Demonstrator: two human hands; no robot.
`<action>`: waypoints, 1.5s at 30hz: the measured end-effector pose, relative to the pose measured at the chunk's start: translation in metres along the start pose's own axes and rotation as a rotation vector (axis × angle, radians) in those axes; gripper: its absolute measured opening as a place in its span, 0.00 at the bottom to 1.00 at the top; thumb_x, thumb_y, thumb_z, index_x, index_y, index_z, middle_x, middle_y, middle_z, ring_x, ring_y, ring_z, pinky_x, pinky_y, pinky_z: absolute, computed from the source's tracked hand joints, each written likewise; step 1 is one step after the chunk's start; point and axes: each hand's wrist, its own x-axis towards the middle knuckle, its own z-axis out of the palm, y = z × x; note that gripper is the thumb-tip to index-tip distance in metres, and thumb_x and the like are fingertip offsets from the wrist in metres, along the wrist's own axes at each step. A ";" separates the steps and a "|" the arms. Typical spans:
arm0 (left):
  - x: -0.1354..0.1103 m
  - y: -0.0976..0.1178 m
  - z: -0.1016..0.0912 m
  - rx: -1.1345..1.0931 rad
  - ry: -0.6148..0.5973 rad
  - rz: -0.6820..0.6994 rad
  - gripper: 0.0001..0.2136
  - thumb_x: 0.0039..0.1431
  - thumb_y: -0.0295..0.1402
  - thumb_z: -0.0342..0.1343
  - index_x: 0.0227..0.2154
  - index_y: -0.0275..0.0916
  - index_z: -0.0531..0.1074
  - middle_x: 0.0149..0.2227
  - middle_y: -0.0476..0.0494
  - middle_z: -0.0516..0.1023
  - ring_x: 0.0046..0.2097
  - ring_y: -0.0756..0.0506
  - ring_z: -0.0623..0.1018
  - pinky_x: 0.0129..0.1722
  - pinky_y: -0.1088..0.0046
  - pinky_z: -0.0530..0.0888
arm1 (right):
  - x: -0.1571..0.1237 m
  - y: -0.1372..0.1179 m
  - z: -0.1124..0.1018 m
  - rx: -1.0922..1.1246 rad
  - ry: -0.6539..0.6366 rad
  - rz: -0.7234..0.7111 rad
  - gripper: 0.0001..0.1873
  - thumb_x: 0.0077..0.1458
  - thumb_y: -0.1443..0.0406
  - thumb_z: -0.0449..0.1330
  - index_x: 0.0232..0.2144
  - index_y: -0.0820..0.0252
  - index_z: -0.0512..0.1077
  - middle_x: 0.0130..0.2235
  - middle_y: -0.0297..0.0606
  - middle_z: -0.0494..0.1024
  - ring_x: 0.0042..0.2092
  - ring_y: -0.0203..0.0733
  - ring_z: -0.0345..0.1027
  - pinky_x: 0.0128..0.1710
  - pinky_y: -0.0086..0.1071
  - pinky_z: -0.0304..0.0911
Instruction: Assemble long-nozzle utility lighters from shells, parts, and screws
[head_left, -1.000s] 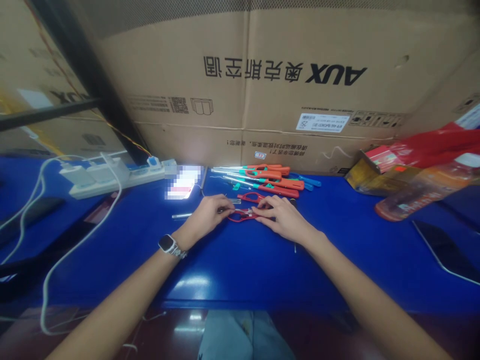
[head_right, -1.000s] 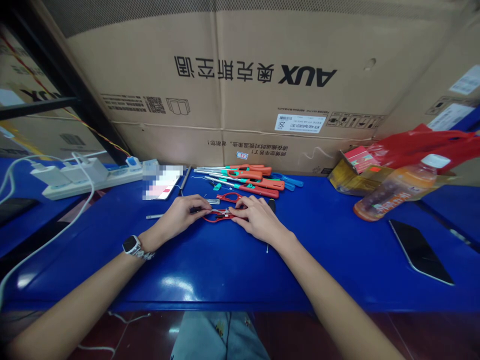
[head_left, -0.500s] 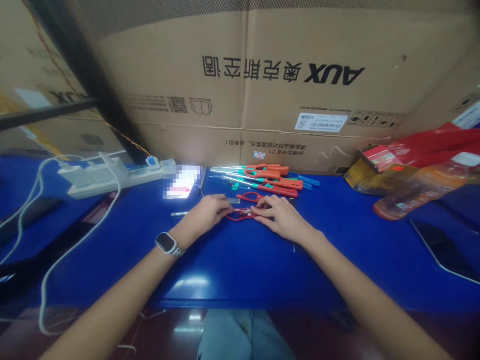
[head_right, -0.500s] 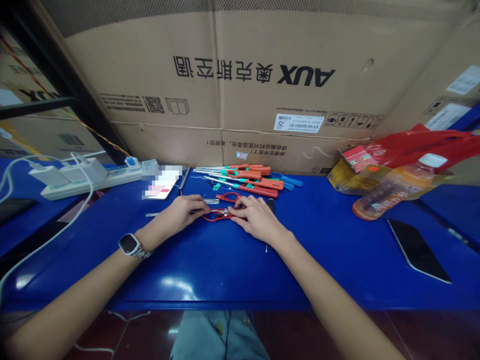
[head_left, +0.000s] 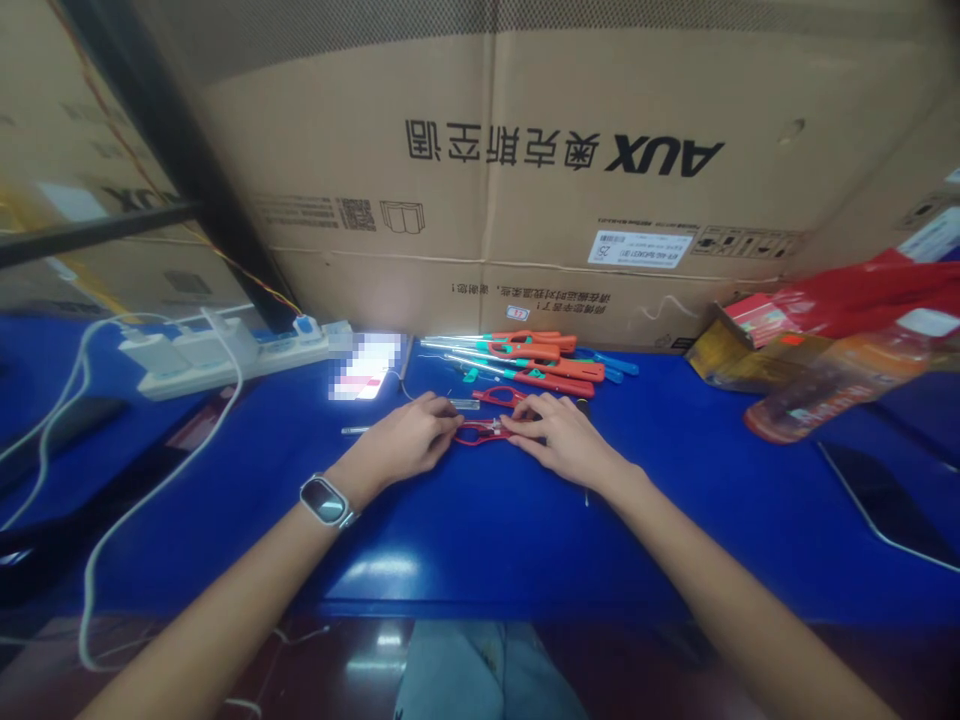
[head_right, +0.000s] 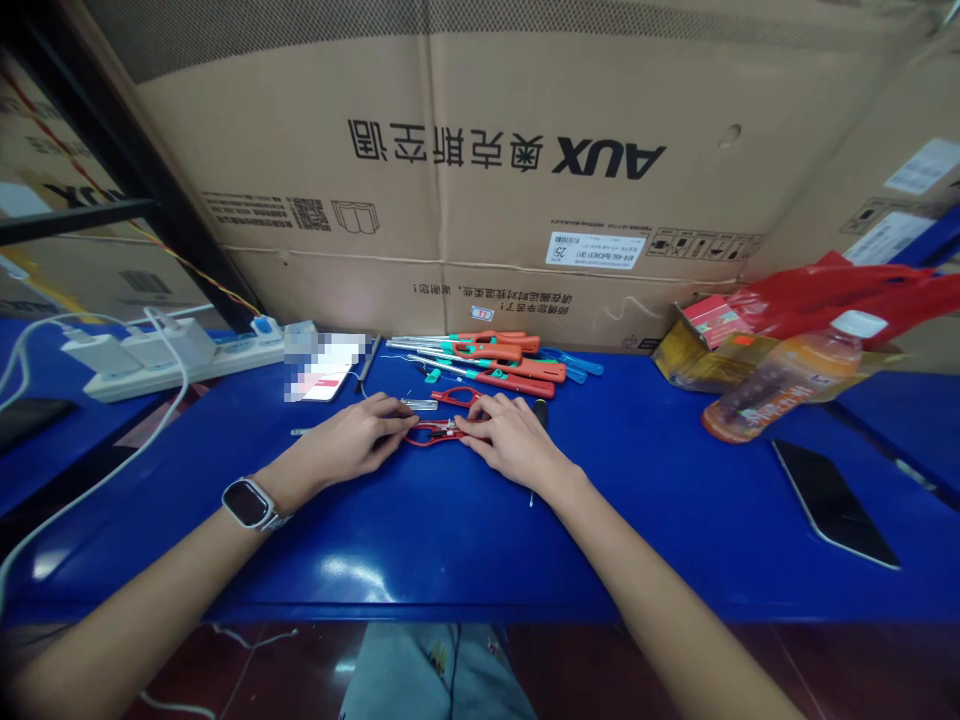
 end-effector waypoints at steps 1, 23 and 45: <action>-0.001 0.000 0.000 -0.004 0.006 0.000 0.15 0.67 0.30 0.46 0.44 0.35 0.78 0.45 0.36 0.77 0.45 0.41 0.75 0.48 0.62 0.74 | 0.000 0.000 0.000 0.001 -0.001 0.000 0.15 0.65 0.59 0.57 0.52 0.49 0.76 0.48 0.41 0.76 0.48 0.47 0.67 0.43 0.40 0.58; -0.006 0.042 0.013 0.112 0.120 -0.012 0.15 0.68 0.28 0.46 0.53 0.30 0.72 0.49 0.35 0.80 0.51 0.39 0.75 0.51 0.59 0.75 | 0.001 -0.001 -0.001 0.031 -0.007 -0.010 0.15 0.65 0.59 0.56 0.51 0.51 0.76 0.47 0.42 0.76 0.49 0.46 0.66 0.46 0.40 0.59; 0.032 -0.005 0.007 -0.314 -0.006 -0.046 0.10 0.64 0.28 0.53 0.39 0.40 0.81 0.37 0.43 0.77 0.36 0.48 0.77 0.38 0.72 0.73 | 0.000 -0.002 -0.003 0.049 -0.021 -0.003 0.15 0.65 0.60 0.57 0.51 0.50 0.76 0.48 0.41 0.76 0.48 0.46 0.66 0.44 0.39 0.59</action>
